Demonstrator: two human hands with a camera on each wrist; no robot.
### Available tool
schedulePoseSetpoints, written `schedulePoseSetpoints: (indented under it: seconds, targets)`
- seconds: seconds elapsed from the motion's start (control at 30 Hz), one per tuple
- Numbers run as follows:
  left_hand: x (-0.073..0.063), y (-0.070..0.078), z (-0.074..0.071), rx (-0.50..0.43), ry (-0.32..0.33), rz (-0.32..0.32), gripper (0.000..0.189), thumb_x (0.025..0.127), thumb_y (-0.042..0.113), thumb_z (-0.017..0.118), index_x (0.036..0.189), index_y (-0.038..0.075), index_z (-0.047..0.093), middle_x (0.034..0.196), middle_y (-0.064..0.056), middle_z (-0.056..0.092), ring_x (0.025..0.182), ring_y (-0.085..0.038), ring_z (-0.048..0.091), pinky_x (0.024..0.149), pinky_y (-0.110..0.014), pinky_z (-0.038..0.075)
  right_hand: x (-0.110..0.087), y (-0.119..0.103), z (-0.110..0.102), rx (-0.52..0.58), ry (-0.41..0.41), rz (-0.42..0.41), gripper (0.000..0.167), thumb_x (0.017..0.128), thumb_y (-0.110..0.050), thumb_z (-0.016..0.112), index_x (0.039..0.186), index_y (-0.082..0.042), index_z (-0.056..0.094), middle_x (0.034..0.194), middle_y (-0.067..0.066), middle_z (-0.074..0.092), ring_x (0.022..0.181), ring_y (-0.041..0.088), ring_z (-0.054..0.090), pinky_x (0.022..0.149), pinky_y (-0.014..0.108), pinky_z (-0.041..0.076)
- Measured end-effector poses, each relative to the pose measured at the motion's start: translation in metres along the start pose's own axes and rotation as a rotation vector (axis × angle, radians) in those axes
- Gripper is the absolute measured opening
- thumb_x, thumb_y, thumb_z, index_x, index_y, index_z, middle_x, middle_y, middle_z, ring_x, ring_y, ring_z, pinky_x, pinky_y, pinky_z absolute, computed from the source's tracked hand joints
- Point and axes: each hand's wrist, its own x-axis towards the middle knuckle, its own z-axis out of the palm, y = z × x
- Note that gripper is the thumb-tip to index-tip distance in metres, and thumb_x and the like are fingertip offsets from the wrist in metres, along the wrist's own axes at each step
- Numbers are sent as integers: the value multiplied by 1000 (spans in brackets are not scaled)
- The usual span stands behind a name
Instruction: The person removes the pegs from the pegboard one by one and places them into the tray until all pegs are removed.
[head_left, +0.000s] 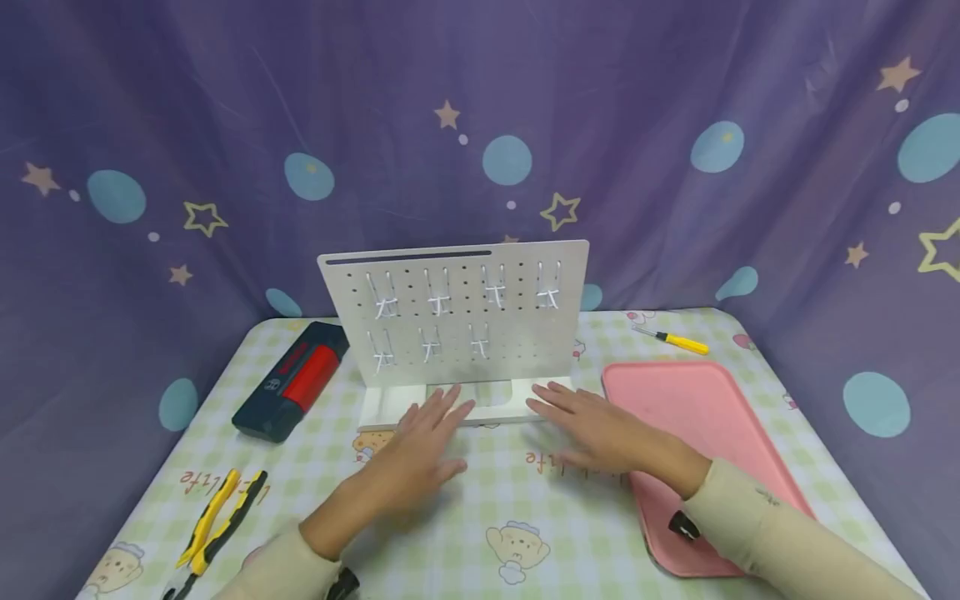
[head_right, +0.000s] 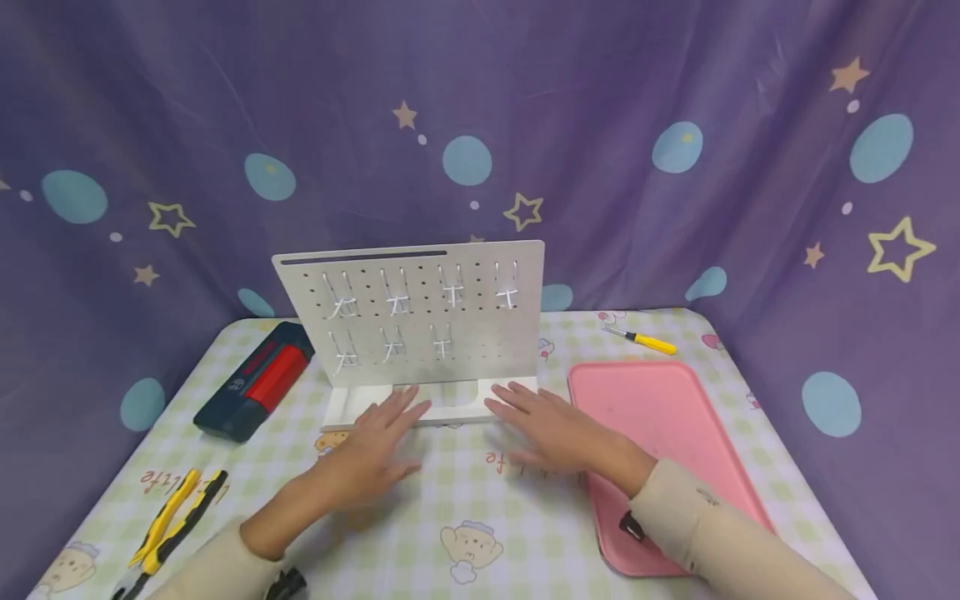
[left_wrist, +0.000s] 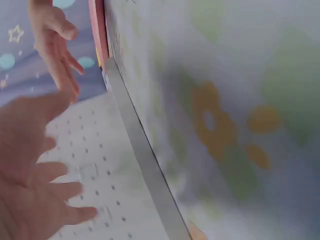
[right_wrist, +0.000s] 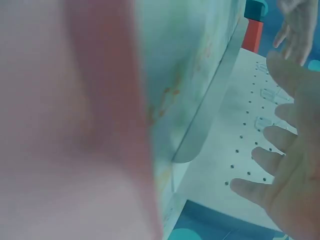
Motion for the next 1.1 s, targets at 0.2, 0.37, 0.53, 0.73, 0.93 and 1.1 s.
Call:
schedulePoseSetpoints:
  seconds: [0.2, 0.37, 0.53, 0.73, 0.93, 1.1]
  targets:
    - [-9, -23, -25, -90, 547, 2, 45, 86, 8, 78, 129, 8, 65, 132, -10, 64, 123, -28, 62, 105, -43, 50, 32, -3, -6, -61, 278, 19, 61, 88, -27, 79, 143, -12, 57, 138, 9, 63, 122, 28, 64, 96, 45, 56]
    - [-2, -49, -56, -208, 807, -168, 30, 89, 4, 71, 119, 7, 71, 119, -13, 67, 107, -27, 65, 91, -14, 47, 68, 2, -10, -70, 476, 105, 44, 87, -23, 80, 128, -14, 68, 110, 5, 72, 95, 22, 71, 72, 39, 59]
    - [22, -83, -80, -452, 850, -461, 43, 96, 10, 63, 138, 9, 57, 132, -14, 58, 118, -27, 61, 97, -22, 48, 103, 9, -10, -98, 546, 153, 34, 88, -23, 78, 119, -14, 70, 102, 2, 73, 90, 18, 70, 70, 34, 58]
    - [45, -110, -88, -613, 764, -609, 51, 100, 20, 60, 149, 15, 46, 144, -13, 54, 130, -26, 55, 110, -43, 45, 130, 8, -3, -150, 554, 154, 28, 88, -25, 78, 115, -16, 72, 104, -1, 75, 92, 18, 71, 79, 34, 58]
    - [58, -120, -89, -645, 767, -652, 41, 99, 17, 63, 139, 12, 56, 129, -12, 64, 117, -24, 60, 104, -37, 49, 141, 5, 6, -125, 553, 224, 20, 90, -24, 77, 110, -20, 74, 106, -3, 76, 91, 17, 71, 79, 33, 57]
    - [59, -128, -87, -704, 768, -640, 38, 98, 15, 65, 136, 11, 58, 118, -4, 63, 107, -13, 58, 95, -25, 53, 144, 6, 12, -117, 582, 236, 15, 89, -23, 78, 104, -22, 75, 101, -4, 77, 87, 16, 72, 77, 33, 57]
